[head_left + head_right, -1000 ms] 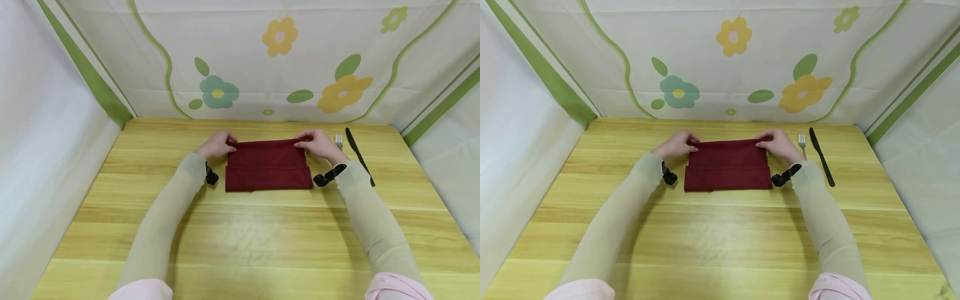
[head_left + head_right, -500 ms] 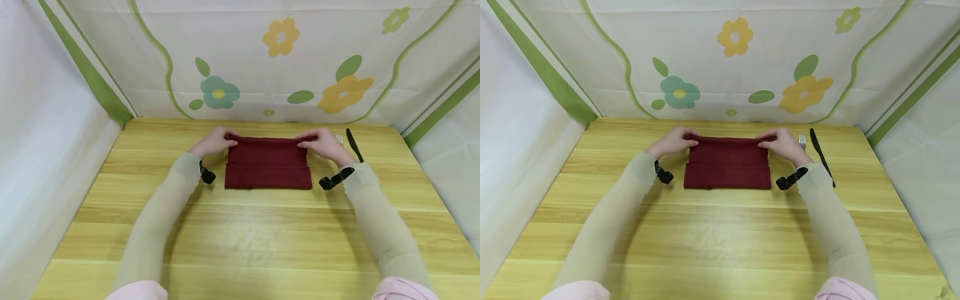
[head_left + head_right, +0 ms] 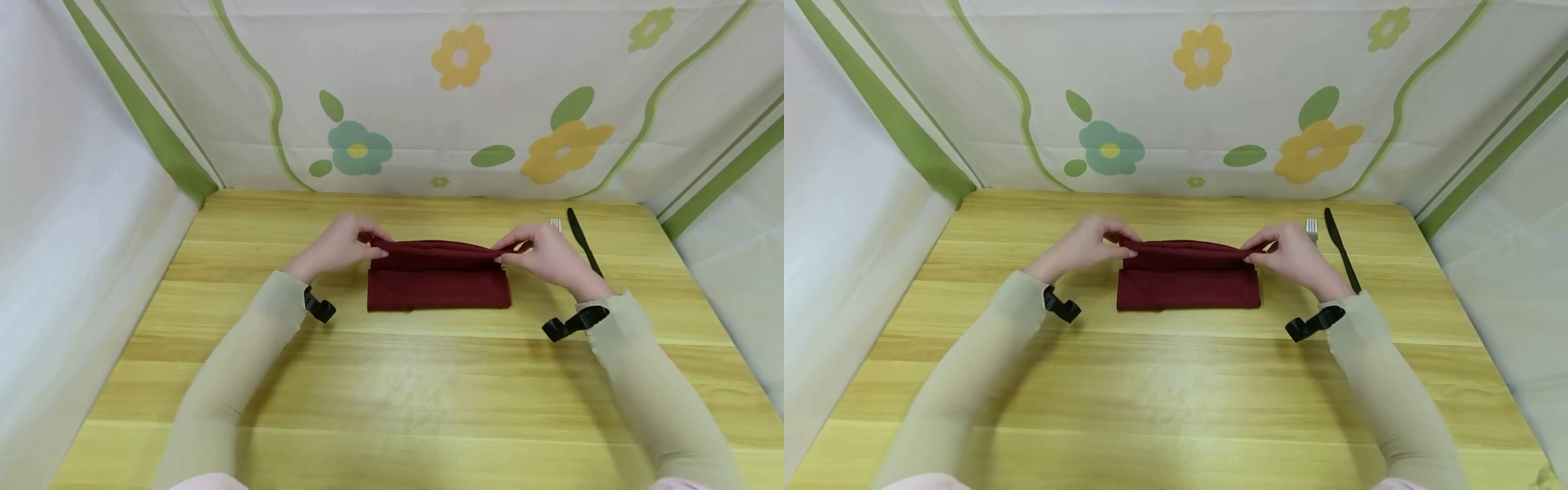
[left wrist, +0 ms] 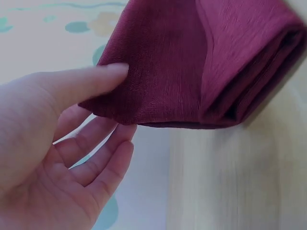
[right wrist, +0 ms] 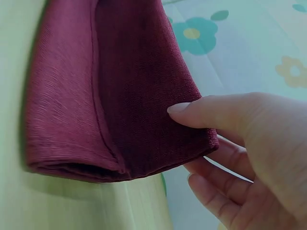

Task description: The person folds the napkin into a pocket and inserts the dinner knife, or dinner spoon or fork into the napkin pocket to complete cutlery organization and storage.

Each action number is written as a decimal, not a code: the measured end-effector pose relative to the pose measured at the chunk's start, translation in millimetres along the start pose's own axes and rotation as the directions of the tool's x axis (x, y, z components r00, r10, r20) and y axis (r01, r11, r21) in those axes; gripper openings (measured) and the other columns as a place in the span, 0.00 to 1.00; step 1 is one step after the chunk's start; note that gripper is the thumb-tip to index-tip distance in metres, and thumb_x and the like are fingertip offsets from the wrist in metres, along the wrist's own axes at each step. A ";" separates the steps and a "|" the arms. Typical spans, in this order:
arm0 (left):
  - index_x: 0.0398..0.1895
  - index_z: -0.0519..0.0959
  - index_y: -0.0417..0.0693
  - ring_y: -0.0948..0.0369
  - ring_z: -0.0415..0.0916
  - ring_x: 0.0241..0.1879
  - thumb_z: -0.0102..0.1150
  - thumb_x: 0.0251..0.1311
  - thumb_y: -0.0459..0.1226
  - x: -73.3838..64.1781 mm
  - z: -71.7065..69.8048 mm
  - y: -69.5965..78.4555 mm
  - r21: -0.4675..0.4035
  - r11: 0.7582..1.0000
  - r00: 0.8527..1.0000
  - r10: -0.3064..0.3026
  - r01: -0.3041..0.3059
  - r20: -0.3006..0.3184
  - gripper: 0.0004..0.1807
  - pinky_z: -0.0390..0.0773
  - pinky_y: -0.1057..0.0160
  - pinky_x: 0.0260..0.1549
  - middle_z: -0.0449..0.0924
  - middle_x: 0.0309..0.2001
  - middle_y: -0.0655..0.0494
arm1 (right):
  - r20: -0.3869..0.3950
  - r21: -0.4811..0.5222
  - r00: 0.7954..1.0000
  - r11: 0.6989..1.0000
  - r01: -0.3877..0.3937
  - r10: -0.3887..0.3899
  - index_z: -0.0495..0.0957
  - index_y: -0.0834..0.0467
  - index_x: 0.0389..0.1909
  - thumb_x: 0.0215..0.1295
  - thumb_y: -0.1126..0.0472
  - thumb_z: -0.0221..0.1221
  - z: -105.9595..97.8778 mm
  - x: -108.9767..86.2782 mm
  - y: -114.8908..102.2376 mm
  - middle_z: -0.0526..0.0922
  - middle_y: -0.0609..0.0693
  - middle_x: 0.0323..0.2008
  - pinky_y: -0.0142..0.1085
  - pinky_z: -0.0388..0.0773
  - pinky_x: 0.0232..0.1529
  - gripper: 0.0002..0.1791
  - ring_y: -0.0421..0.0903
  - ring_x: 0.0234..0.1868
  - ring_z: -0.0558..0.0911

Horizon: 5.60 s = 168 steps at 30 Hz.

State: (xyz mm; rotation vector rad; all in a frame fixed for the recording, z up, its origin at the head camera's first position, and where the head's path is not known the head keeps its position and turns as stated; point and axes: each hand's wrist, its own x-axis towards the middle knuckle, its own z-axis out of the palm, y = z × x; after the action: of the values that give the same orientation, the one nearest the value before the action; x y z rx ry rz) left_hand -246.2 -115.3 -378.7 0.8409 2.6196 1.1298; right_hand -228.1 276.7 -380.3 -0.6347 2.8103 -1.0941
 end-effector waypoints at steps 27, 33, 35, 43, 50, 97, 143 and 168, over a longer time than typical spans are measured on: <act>0.36 0.87 0.57 0.61 0.80 0.37 0.76 0.58 0.36 -54.4 42.4 1.0 0.048 0.999 0.998 0.022 -0.025 0.066 0.06 0.78 0.57 0.50 0.82 0.41 0.66 | -0.008 -0.070 0.988 0.986 0.153 -0.154 0.89 0.46 0.34 0.53 0.70 0.76 38.1 -56.7 15.3 0.85 0.39 0.40 0.40 0.80 0.42 0.15 0.42 0.43 0.82; 0.36 0.87 0.56 0.62 0.77 0.31 0.74 0.59 0.35 -55.6 45.9 -3.1 0.043 0.999 0.998 0.017 -0.020 0.067 0.06 0.79 0.59 0.41 0.82 0.42 0.65 | -0.010 -0.073 0.993 0.990 0.118 -0.119 0.90 0.45 0.35 0.54 0.63 0.78 43.9 -58.8 19.7 0.85 0.40 0.41 0.40 0.77 0.46 0.11 0.44 0.45 0.82; 0.37 0.87 0.57 0.61 0.76 0.29 0.75 0.59 0.35 -55.8 46.7 -4.7 0.044 0.999 0.998 0.021 -0.024 0.063 0.07 0.79 0.60 0.37 0.82 0.42 0.65 | 0.004 -0.078 0.994 0.991 0.108 -0.108 0.91 0.46 0.35 0.53 0.59 0.79 44.7 -58.9 19.2 0.84 0.41 0.42 0.42 0.76 0.48 0.10 0.45 0.46 0.81; 0.39 0.87 0.58 0.62 0.78 0.34 0.76 0.58 0.38 -58.7 43.7 -3.0 0.007 1.000 0.999 -0.003 0.003 0.033 0.08 0.79 0.57 0.43 0.83 0.44 0.65 | -0.034 -0.090 0.990 0.987 0.136 -0.140 0.90 0.48 0.45 0.52 0.46 0.78 43.7 -50.3 -16.0 0.83 0.45 0.49 0.55 0.74 0.54 0.20 0.49 0.54 0.77; 0.34 0.86 0.58 0.62 0.78 0.47 0.76 0.58 0.36 -56.6 44.2 0.7 -0.009 1.000 0.999 -0.001 0.001 -0.043 0.07 0.78 0.55 0.52 0.84 0.41 0.66 | 0.020 0.008 0.951 0.951 0.309 -0.309 0.87 0.53 0.52 0.59 0.51 0.75 84.1 -15.4 -72.3 0.84 0.47 0.51 0.46 0.79 0.53 0.21 0.47 0.53 0.82; 0.55 0.85 0.45 0.52 0.73 0.59 0.64 0.69 0.35 -60.8 49.7 -7.0 0.193 0.979 0.997 0.049 -0.060 0.063 0.14 0.73 0.51 0.60 0.79 0.57 0.49 | 0.083 0.280 0.993 0.958 0.063 -0.089 0.87 0.50 0.48 0.68 0.55 0.68 134.9 25.6 -77.3 0.86 0.43 0.45 0.39 0.83 0.32 0.09 0.43 0.34 0.85; 0.34 0.90 0.58 0.64 0.80 0.46 0.72 0.62 0.35 -62.2 37.3 -16.6 -0.148 0.989 0.998 0.032 -0.025 0.044 0.05 0.78 0.57 0.52 0.84 0.41 0.66 | 0.129 0.302 0.955 0.928 0.218 -0.267 0.91 0.47 0.40 0.64 0.60 0.71 154.3 33.5 -73.3 0.86 0.39 0.39 0.38 0.82 0.40 0.06 0.39 0.41 0.82; 0.34 0.90 0.55 0.61 0.79 0.48 0.73 0.60 0.34 -62.8 36.9 -17.8 -0.234 0.970 0.997 0.076 -0.072 0.007 0.04 0.77 0.53 0.54 0.85 0.41 0.61 | 0.144 0.258 0.953 0.940 0.223 -0.266 0.91 0.47 0.39 0.64 0.61 0.71 154.1 35.9 -80.7 0.86 0.37 0.39 0.38 0.81 0.46 0.05 0.37 0.44 0.83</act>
State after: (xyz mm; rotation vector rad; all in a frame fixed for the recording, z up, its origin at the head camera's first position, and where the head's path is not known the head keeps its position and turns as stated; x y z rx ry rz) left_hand -188.7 -137.5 -421.5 0.8989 2.3976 1.4101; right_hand -201.5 111.1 -438.8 -1.0212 2.4464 -1.3165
